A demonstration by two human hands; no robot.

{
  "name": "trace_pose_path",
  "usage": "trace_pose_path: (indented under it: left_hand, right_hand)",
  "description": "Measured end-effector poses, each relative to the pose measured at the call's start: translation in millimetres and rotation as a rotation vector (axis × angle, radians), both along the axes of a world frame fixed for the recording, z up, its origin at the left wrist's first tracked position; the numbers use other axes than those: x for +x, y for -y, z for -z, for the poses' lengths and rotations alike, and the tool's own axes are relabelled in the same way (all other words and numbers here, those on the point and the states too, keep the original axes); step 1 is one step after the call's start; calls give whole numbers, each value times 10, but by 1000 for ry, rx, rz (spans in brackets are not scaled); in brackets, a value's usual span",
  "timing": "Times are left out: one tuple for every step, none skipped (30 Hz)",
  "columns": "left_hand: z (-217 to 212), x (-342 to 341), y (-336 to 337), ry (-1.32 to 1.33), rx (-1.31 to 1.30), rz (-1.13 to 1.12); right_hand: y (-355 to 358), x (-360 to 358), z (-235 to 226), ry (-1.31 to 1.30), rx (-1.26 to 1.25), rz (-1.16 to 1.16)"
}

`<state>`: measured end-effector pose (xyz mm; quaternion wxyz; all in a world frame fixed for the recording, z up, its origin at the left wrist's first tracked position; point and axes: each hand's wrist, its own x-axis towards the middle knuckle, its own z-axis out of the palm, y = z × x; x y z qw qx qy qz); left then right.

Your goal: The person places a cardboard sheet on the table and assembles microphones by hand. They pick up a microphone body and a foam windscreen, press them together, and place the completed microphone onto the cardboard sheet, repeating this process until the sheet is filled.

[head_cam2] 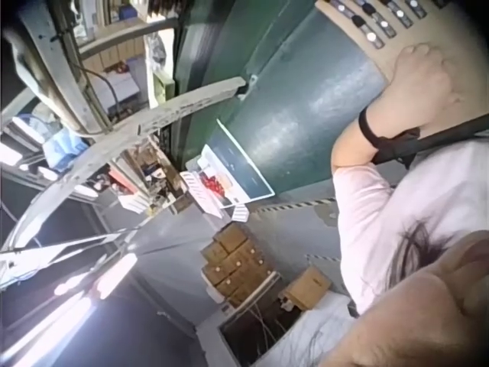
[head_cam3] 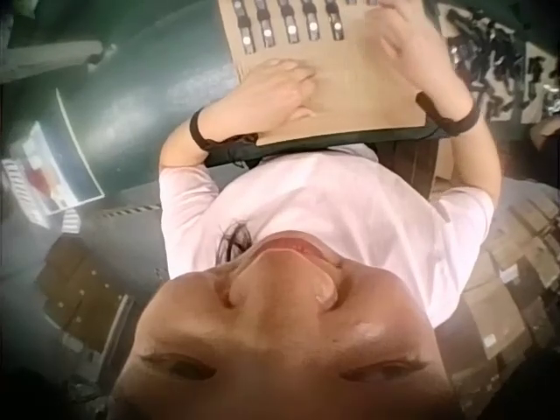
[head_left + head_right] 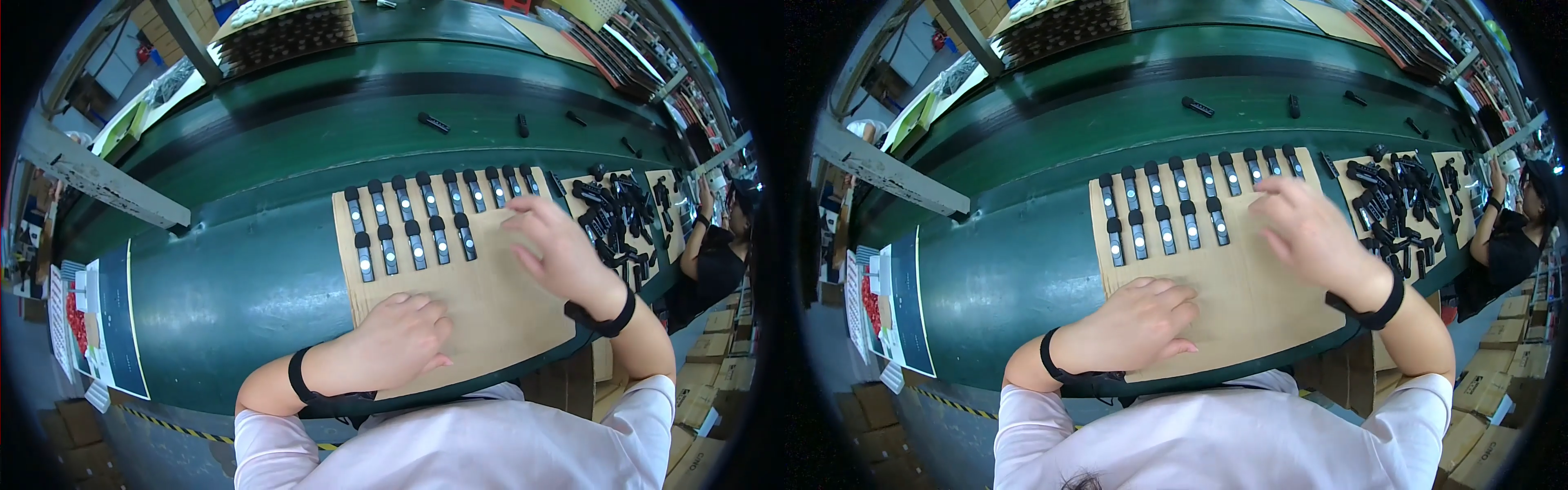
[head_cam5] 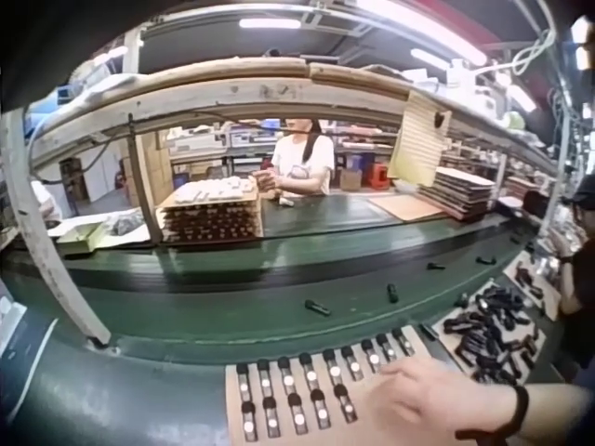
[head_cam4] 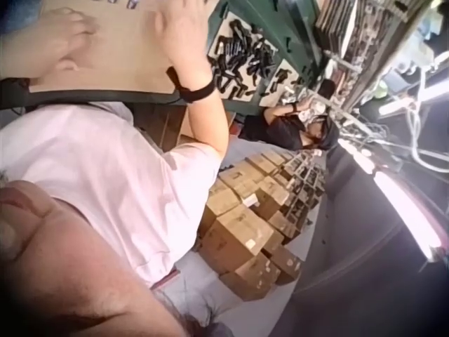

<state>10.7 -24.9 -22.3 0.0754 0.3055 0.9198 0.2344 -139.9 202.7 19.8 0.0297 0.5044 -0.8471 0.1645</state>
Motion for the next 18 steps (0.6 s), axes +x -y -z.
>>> trace_pose_path:
  left_hand:
    - [-15,3,14,3,-3,-6]
    - [-38,-10,29,5,-3,-8]
    - [-90,-17,59,27,32,-1]
    - [-151,-25,102,48,66,3]
    - [-194,-55,154,67,101,7]
    - [-238,-76,218,69,93,-7]
    - [-290,-101,280,70,114,-19]
    - [-340,-119,348,72,133,-36]
    - [-393,-156,420,75,151,-54]
    - [-434,-248,502,74,148,-65]
    - [-490,-365,608,128,147,-73]
    - [-569,-482,724,181,139,-86]
    - [-603,-629,836,167,124,-118]
    - [-614,-812,938,154,112,-146]
    - [-635,-1013,1007,137,21,-220]
    - [-667,-1199,1066,121,-73,-295]
    - [-655,-1380,1138,58,-146,-357]
    - [-627,-1567,1193,-6,-219,-416]
  right_hand:
    - [-54,-74,-43,4,-3,-4]
    - [-132,-166,-92,-2,4,46]
    - [-198,-265,-124,-5,6,88]
    - [-258,-370,-139,0,-1,75]
    - [-319,-495,-137,-2,1,138]
    - [-366,-628,-132,-4,2,199]
    - [-439,-752,-149,-7,1,192]
    - [-501,-892,-127,-46,29,193]
    - [-548,-1030,-95,-85,56,194]
    - [-573,-1163,-55,-124,84,196]
    - [-559,-1278,-18,-122,77,181]
    - [-504,-1384,19,-112,110,186]
    - [-458,-1489,54,-102,144,192]
    - [-424,-1609,94,-92,181,202]
    - [-414,-1737,154,-89,175,194]
    - [-409,-1860,215,-115,196,164]
    - [-371,-1962,269,-140,213,133]
    - [-336,-2067,322,-166,232,104]
